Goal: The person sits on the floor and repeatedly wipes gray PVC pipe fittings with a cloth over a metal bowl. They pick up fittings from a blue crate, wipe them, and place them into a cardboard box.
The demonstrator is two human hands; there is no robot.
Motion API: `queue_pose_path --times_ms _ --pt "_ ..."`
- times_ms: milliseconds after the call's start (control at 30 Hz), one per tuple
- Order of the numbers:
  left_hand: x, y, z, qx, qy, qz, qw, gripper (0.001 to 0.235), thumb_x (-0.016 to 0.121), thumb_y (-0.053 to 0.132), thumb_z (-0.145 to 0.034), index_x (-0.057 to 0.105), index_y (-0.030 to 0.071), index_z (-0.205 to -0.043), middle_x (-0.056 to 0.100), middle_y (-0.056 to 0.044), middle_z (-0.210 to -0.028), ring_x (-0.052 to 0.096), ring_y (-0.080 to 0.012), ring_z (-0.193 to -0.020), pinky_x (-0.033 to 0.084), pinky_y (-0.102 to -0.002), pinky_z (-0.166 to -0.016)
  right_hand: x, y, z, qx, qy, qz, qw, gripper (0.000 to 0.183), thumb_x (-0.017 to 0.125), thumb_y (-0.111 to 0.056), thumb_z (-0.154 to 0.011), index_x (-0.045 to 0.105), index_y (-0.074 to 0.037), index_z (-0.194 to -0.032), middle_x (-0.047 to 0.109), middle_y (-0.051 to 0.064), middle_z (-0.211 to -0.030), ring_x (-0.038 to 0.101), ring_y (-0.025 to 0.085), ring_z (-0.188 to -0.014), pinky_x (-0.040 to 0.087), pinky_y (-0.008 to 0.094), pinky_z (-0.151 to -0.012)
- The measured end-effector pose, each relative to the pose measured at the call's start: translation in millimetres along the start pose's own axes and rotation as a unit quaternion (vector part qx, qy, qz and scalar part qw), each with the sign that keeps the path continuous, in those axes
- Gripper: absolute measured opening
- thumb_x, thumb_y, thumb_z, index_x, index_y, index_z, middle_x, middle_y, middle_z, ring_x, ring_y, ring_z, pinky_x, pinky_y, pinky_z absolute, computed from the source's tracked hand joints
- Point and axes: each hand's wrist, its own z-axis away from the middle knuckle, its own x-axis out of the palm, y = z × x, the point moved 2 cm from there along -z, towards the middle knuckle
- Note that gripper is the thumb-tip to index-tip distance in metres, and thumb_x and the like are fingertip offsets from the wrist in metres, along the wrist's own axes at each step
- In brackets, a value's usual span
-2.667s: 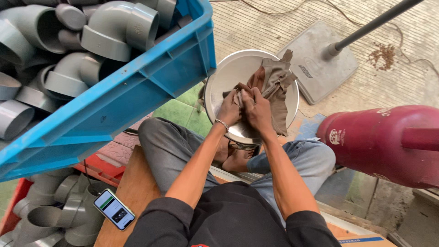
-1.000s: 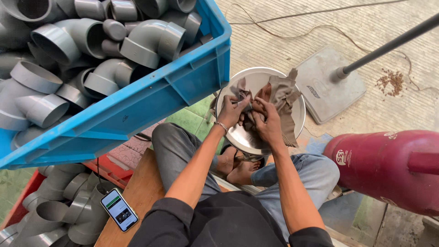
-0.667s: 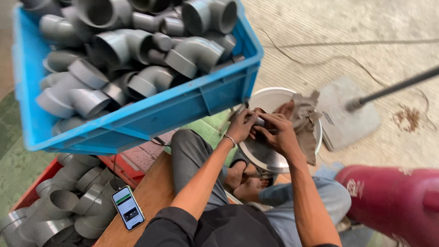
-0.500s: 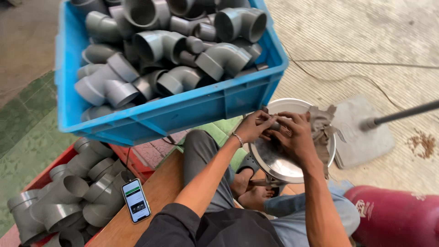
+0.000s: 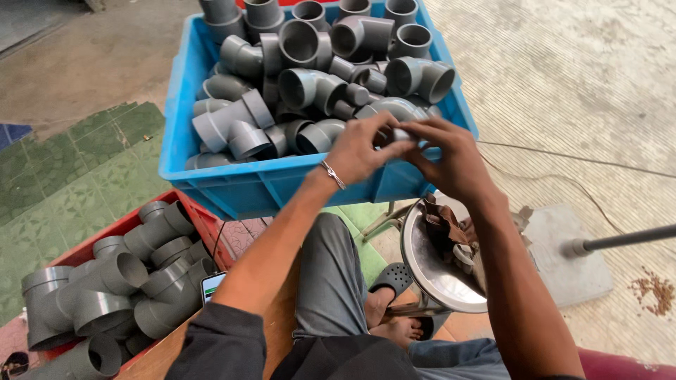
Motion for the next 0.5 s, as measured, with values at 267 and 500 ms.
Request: queue_pose_path --times_ms 267,500 --pt "-125.7 -28.1 22.2 -0.076 0.056 -0.167 0.981 0.031 0.082 0.042 -0.078 0.066 0.02 -0.093 0.073 0.0 -0.084 0.072 -0.0212 -0.08 0.057 -0.036 -0.072 86.9 -7.1 -84.5 -0.052 -0.078 -0.031 0.995 0.034 0.085 -0.003 -0.076 0.072 -0.002 -0.107 0.067 0.015 -0.084 0.068 0.037 -0.081 0.057 0.044 -0.073" --pt "-172.2 -35.7 56.0 -0.175 0.018 -0.203 0.963 0.02 0.07 0.034 -0.092 0.068 0.015 -0.088 0.074 -0.004 -0.086 0.072 -0.0261 -0.091 0.057 -0.04 -0.081 148.3 -7.4 -106.8 -0.021 -0.171 -0.026 0.985 0.036 0.086 -0.009 -0.071 0.075 -0.008 -0.105 0.073 0.013 -0.095 0.067 0.032 -0.088 0.057 0.043 -0.077"
